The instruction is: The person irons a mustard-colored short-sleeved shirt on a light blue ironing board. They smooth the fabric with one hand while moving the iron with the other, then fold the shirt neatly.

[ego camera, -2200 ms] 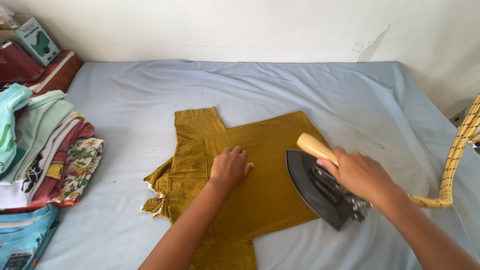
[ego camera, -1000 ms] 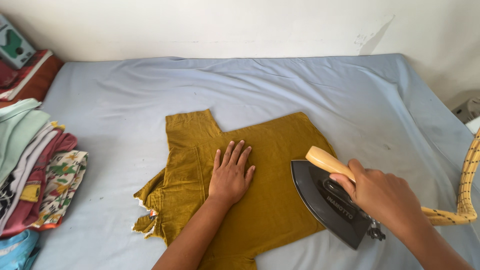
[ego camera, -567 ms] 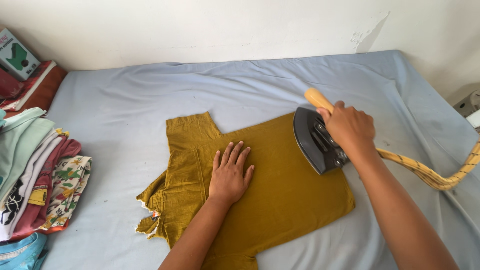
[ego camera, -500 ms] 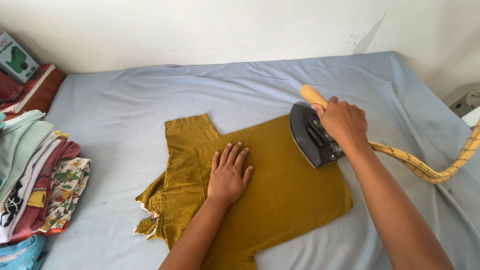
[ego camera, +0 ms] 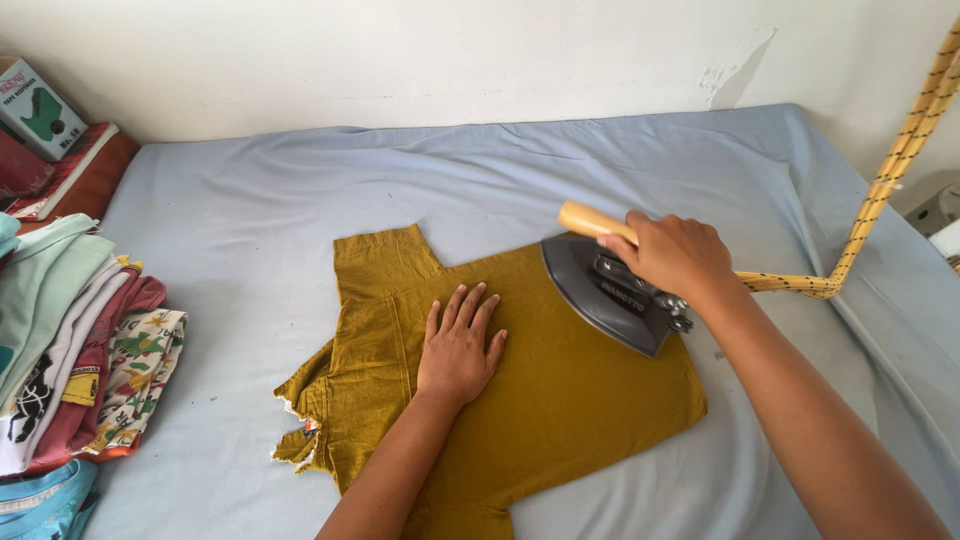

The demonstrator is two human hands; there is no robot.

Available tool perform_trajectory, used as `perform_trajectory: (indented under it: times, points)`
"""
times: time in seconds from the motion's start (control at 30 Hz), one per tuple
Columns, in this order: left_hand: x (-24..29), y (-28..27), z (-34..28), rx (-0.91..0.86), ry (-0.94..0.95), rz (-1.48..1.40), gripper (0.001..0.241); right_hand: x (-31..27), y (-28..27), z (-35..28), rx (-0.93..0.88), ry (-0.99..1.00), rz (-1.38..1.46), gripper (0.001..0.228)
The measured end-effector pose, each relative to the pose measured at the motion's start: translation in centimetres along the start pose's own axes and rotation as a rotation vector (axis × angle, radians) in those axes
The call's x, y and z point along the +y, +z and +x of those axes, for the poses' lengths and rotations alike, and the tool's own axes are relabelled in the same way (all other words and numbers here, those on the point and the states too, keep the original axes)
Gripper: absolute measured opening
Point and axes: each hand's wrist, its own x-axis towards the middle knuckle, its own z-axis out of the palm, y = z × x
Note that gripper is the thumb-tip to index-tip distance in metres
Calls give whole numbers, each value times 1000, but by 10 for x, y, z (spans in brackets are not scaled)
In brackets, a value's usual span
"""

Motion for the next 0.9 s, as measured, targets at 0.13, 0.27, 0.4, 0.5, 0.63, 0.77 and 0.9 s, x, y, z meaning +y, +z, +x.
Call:
perform_trajectory:
  times: [0.13,0.27,0.4,0.5,0.63,0.77,0.9]
  points:
    - [1,-1,-2,21,-6,-17,57,-5,11,23,44,117,33,57]
    - [-2,1,-2,56,8,-36,55,-4,14,30,42,68,62,58]
    - [-2,0,-3,115,-6,-115,57,-5,1,7,25,-138,192,52]
    - [-3,-1,-3,198,-23,-224,63,-14,-15,-25,-180,-212,138,49]
    - [-7,-4,-14,244,35,-314,65,-17,-23,-76,-220,-349,81,47]
    - [0,-19,-12,120,232,-248,62,-14,-23,-111,-106,-253,-7,50]
    - [1,-18,-11,15,311,-197,52,4,-10,-108,-26,-57,-69,55]
